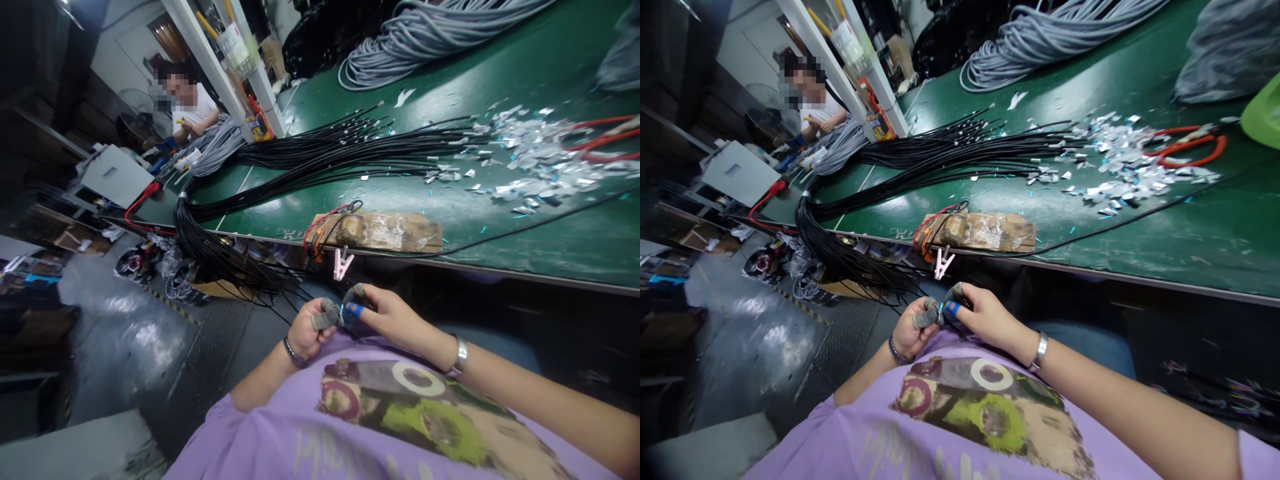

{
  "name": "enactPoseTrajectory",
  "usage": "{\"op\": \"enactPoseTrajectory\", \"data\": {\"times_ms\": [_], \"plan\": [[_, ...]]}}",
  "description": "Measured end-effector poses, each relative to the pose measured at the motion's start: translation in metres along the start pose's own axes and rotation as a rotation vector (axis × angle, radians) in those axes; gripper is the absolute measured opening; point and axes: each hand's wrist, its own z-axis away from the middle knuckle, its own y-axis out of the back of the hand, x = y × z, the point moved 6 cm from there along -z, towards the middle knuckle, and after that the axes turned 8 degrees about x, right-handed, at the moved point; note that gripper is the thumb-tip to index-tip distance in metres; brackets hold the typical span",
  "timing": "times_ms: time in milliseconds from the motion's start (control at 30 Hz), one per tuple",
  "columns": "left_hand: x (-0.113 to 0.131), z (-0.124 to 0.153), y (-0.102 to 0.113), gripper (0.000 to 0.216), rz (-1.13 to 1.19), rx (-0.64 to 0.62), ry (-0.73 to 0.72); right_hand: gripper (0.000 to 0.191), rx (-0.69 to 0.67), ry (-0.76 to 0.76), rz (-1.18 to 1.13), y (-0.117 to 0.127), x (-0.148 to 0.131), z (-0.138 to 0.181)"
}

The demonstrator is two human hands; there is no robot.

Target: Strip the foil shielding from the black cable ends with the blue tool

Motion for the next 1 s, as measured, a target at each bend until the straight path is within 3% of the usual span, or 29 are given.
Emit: {"op": "enactPoseTrajectory", "data": {"times_ms": [167,333,533,733,1000], "plan": [[-0.002,-0.001,0.003,0.049,0.032,0.036,0.029,0.017,-0.020,0.183,0.043,0.002,-0.016,0.003],[-0.003,0.001,0.003,0.048,0.053,0.039,0.030,0.016,-0.048,0.269,0.188,0.000,-0.014,0.006],[0.002,0.000,0.005,0.050,0.053,0.033,-0.026,0.014,-0.157,0.291,0.191,-0.006,-0.016,0.012],[0.003,-0.001,0.005,0.050,0.072,0.008,-0.018,0.018,0.013,0.237,0.209,0.006,-0.017,0.009],[-0.002,0.000,0.005,0.048,-0.005,0.003,0.022,0.006,-0.085,0.294,0.262,-0.001,-0.020,0.006]]}}
